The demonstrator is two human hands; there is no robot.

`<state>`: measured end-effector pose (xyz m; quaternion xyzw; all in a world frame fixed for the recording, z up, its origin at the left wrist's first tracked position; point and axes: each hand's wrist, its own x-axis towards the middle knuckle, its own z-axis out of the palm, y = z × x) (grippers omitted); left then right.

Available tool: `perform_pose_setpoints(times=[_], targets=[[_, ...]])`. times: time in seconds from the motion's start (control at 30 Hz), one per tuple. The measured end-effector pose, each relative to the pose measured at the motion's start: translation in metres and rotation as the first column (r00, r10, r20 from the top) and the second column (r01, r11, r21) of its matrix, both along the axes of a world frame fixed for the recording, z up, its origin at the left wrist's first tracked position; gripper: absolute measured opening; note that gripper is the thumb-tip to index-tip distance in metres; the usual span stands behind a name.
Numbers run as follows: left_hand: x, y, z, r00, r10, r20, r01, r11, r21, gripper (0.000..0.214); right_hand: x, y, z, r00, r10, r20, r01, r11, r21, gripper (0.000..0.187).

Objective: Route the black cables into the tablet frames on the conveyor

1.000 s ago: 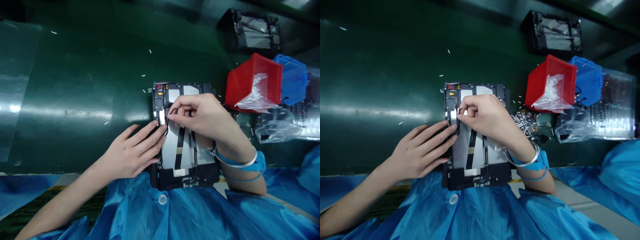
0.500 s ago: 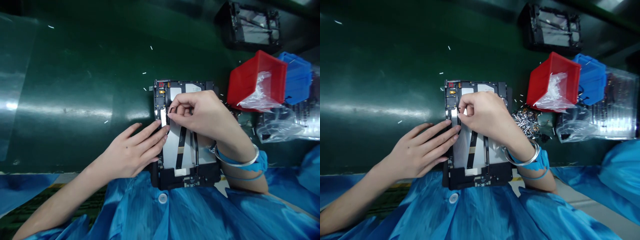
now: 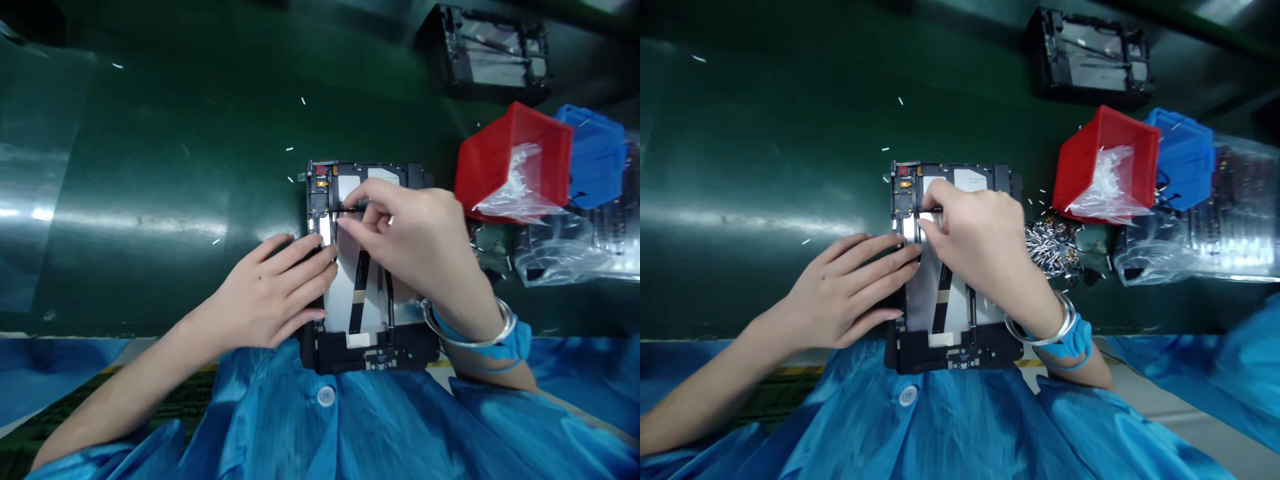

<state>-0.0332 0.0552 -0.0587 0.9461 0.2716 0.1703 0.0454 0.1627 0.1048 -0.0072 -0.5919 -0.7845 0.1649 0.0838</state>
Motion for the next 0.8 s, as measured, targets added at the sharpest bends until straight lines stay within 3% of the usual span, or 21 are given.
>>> perform_pose_setpoints(times=[0.13,0.3,0.43,0.53,0.6,0.7,0.8], targets=[[0.003,0.009,0.0,1.0,0.028,0.003,-0.028,1.0,-0.004,0.044,0.021,-0.02,0.007,0.995,-0.068,-0.074,0.079,0.986,0.148,0.011],[0.01,0.016,0.0,0.993,0.113,0.028,-0.112,0.993,-0.04,0.039,0.053,-0.047,0.008,0.975,-0.147,-0.166,0.165,0.981,0.105,0.013],[0.013,0.004,0.0,0.954,0.232,0.191,-0.211,0.97,-0.122,0.039,0.076,-0.069,-0.004,0.946,-0.266,-0.187,0.285,0.955,0.08,0.014],[0.013,-0.024,-0.003,0.827,0.453,0.334,-0.387,0.888,-0.247,0.046,0.088,-0.085,-0.02,0.927,-0.349,-0.139,0.364,0.925,0.106,0.024],[0.017,-0.047,-0.007,0.748,0.58,0.324,-0.474,0.808,-0.351,0.049,0.091,-0.092,-0.031,0.931,-0.35,-0.1,0.361,0.923,0.135,0.034],[0.026,-0.077,-0.014,0.721,0.646,0.25,-0.475,0.725,-0.5,0.049,0.089,-0.098,-0.043,0.953,-0.297,-0.065,0.303,0.942,0.142,0.045],[0.037,-0.09,-0.016,0.712,0.652,0.263,-0.426,0.697,-0.577,0.053,0.083,-0.099,-0.048,0.957,-0.28,-0.077,0.288,0.947,0.141,0.053]])
